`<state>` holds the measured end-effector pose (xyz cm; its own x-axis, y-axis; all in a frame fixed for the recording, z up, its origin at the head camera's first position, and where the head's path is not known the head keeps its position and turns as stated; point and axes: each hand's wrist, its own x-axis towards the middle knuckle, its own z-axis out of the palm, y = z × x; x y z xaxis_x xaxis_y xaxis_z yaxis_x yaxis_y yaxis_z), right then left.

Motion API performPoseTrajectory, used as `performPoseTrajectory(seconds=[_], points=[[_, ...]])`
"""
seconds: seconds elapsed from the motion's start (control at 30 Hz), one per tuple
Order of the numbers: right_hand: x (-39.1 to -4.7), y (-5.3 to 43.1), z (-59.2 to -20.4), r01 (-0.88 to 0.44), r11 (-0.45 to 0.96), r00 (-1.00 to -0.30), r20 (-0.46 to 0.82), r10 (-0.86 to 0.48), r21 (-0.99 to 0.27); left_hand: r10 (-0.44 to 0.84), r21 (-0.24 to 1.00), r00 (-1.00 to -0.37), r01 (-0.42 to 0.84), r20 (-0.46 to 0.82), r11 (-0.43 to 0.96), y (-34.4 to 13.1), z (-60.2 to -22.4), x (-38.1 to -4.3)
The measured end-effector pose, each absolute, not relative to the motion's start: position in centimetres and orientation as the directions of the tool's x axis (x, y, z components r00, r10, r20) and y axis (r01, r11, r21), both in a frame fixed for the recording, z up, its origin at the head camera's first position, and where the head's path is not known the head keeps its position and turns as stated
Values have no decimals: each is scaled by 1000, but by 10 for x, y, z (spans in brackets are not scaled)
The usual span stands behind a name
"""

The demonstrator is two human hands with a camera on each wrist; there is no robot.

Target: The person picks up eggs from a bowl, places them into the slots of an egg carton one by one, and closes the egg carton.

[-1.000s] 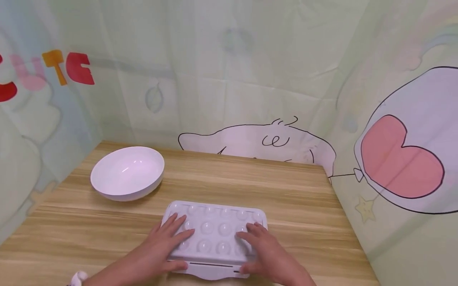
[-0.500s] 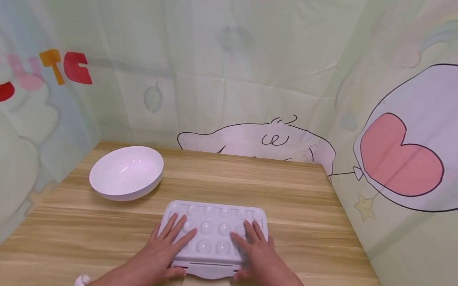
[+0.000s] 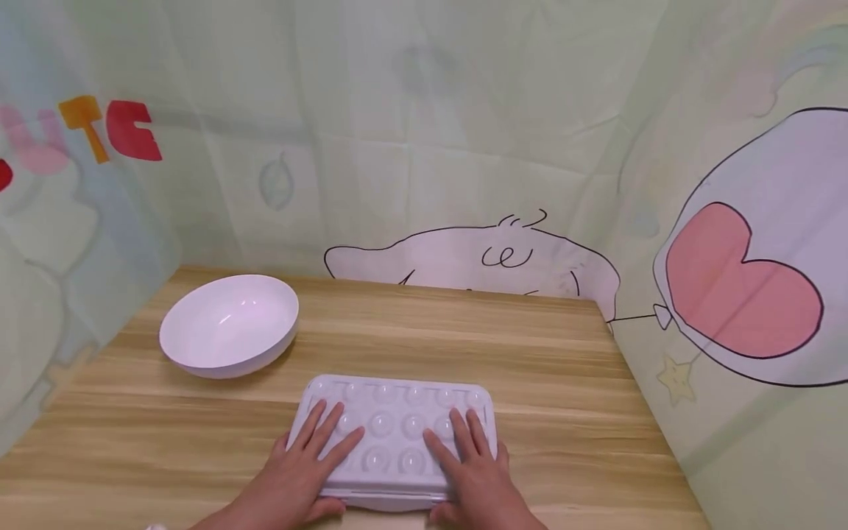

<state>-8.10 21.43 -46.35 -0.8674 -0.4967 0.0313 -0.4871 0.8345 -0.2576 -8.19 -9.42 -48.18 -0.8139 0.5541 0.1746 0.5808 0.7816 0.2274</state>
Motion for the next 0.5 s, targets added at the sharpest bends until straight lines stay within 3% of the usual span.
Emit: performPoseTrajectory(seconds=[0.5], points=[[-72, 212, -478, -523, 852, -838, 189, -512, -6, 556, -76, -767, 564, 320, 822, -90, -488, -75]])
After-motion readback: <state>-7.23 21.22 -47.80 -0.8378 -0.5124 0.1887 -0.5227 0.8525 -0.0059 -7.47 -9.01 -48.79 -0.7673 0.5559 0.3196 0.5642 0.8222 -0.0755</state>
